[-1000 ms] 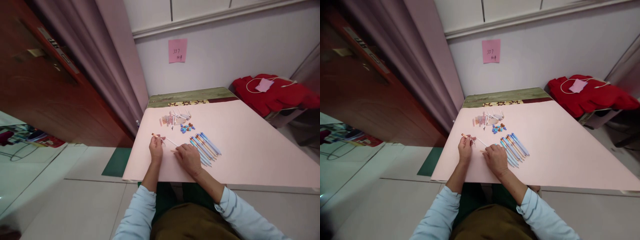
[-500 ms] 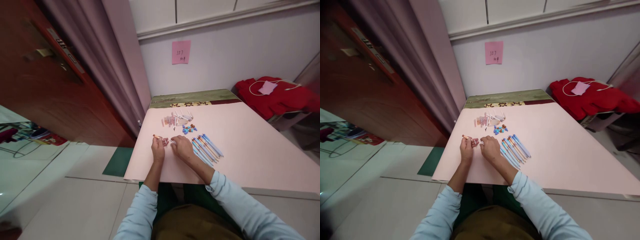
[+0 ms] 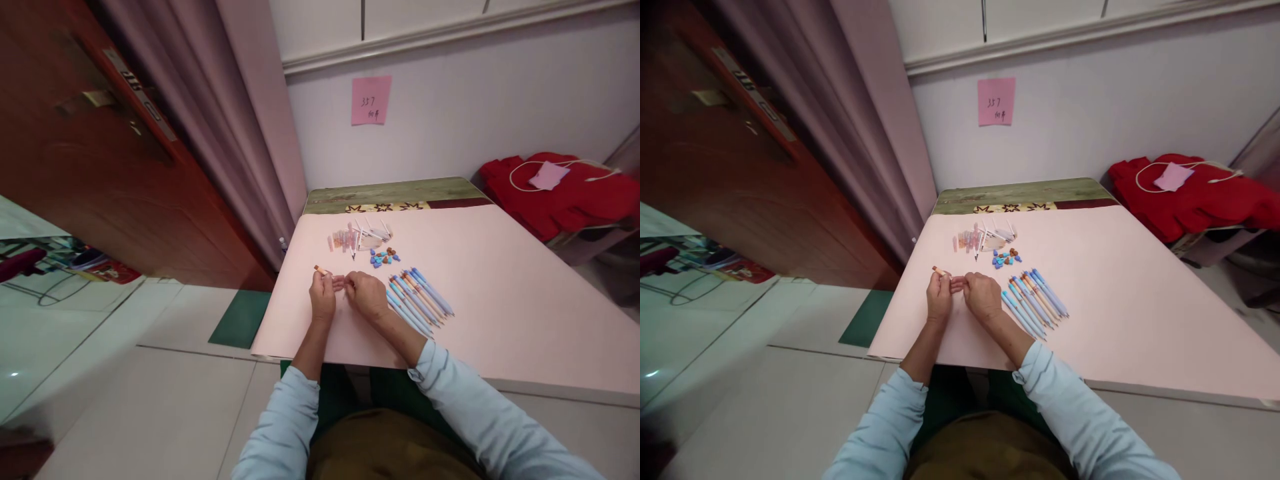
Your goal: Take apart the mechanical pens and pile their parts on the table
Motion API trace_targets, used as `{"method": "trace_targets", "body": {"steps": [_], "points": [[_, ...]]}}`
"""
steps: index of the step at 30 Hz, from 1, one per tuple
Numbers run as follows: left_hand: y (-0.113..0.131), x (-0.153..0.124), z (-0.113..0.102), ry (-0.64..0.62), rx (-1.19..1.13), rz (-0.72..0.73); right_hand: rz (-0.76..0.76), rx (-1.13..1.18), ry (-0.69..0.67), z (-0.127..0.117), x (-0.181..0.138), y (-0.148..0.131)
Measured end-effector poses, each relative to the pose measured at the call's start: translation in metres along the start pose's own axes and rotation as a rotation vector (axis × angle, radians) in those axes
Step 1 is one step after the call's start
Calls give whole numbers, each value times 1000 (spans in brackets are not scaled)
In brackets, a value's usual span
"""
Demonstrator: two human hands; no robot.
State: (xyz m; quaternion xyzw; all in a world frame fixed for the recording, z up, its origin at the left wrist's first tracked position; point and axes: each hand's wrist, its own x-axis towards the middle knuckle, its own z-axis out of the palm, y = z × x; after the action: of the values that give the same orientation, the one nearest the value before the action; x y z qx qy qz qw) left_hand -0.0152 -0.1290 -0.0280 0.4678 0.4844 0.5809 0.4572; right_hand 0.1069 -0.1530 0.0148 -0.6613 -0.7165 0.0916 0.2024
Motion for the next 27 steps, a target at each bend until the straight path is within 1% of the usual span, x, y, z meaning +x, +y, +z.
{"method": "trace_targets", "body": {"steps": [4,6,8,11,14,16,19,21,27], "points": [[-2,0,0,1,64,34,30,-23,-37,-6,-7,7],[-2,0,-1,39,146,66,71,1,-36,-13,-10,13],[-3,1,-2,121,289,124,129,28,-21,-24,-14,23],[-4,3,-3,223,581,259,205,47,-14,-45,-24,42],[-6,5,-2,216,805,363,276,-8,-29,-64,-38,60],[-7,5,0,193,881,366,319,-64,-64,-73,-49,68],[-7,5,4,172,932,318,339,-134,-137,-78,-62,73],[-7,5,4,158,919,297,330,-170,-179,-77,-68,73],[-6,8,0,47,712,319,272,-269,-210,-75,-72,67]]}}
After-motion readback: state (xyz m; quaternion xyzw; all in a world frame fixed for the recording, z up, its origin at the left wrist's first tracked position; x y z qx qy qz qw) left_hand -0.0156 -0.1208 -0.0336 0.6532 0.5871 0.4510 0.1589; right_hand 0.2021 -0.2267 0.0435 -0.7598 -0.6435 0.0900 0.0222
